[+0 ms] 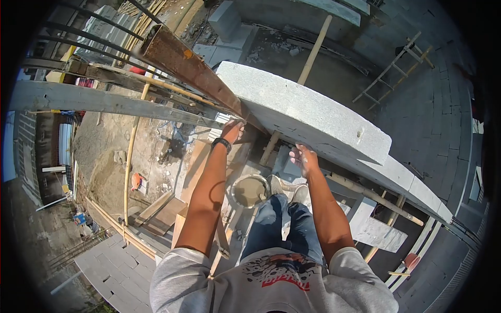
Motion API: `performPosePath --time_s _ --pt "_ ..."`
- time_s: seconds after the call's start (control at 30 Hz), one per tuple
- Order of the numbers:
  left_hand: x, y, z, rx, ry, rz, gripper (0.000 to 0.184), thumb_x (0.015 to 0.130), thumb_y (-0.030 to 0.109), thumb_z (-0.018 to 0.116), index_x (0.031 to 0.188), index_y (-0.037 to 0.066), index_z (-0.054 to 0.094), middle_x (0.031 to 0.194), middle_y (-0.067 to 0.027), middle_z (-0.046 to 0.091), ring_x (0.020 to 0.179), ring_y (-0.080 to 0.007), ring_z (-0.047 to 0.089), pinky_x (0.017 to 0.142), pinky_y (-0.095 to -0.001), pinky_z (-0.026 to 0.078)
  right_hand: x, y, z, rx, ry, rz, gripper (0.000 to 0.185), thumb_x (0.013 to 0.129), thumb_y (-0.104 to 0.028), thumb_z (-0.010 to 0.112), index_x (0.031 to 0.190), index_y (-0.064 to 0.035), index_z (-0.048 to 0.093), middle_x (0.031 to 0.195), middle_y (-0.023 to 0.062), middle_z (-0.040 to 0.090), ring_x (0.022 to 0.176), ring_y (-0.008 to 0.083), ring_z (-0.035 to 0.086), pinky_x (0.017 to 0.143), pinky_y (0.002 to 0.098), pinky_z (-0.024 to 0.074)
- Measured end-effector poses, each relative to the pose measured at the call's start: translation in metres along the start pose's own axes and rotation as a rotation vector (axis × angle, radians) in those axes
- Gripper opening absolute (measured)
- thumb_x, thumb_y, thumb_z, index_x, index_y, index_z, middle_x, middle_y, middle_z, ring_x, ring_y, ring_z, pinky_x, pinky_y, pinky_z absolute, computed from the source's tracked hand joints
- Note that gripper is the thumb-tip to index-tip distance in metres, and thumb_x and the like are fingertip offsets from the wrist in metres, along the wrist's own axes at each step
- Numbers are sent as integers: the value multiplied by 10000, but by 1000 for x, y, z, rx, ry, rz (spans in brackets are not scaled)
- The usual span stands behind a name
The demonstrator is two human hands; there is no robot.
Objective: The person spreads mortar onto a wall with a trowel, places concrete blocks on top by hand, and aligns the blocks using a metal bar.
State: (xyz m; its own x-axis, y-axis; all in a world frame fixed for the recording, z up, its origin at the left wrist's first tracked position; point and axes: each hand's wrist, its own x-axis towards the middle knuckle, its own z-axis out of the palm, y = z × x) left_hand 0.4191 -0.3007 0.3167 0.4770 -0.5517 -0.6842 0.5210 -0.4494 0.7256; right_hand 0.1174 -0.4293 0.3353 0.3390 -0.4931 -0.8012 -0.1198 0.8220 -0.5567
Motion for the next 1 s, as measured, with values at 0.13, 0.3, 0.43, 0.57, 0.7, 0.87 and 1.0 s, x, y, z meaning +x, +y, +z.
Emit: performPosePath --time_s 0.13,0.3,0.43,0.57,0.7,0.87,1.0 --pt "4 -3 -4 -38 -54 21 76 957 144 590 891 108 594 713 4 578 530 -80 500 455 -242 387 41 -2 -9 448 13 69 338 993 -227 583 1308 -103 573 1348 91 608 1183 257 601 988 444 456" --pt "-5 -10 5 -242 0 21 80 959 111 574 882 94 561 682 14 528 545 -84 477 486 -253 396 46 13 3 592 83 51 235 990 -194 559 1190 -88 624 1232 125 666 1115 304 643 1002 478 449" --pt "-7 -15 9 -547 -147 -140 88 908 139 603 856 111 538 620 32 436 565 -108 436 538 -256 379 35 18 14 484 125 25 250 1012 -147 449 1173 -80 629 1201 144 676 1099 306 653 960 482 469" --pt "-15 -15 5 -664 -286 -151 144 912 201 606 815 123 533 603 39 437 559 -117 437 530 -267 375 33 18 17 372 149 -13 283 1002 -97 396 1169 -76 623 1194 161 675 1084 315 659 946 485 474" --pt "-14 -16 -15 -535 -260 -214 236 940 287 624 771 143 542 605 43 436 565 -119 448 532 -267 380 33 17 15 365 131 -42 282 995 -113 411 1188 -62 610 1214 168 665 1075 325 664 941 480 479" --pt "7 -11 -48 180 130 281 290 972 408 629 913 125 631 794 42 587 644 -83 530 603 -243 433 15 3 20 369 38 -32 278 990 -154 478 1205 -16 587 1233 190 647 1088 331 661 933 459 498" --pt "-30 63 -20 175 193 423 292 975 324 614 949 35 652 837 -18 635 760 -110 652 589 -247 495 -21 -13 27 423 -25 -63 274 976 -189 549 1181 -12 586 1225 182 643 1082 310 660 904 414 522"
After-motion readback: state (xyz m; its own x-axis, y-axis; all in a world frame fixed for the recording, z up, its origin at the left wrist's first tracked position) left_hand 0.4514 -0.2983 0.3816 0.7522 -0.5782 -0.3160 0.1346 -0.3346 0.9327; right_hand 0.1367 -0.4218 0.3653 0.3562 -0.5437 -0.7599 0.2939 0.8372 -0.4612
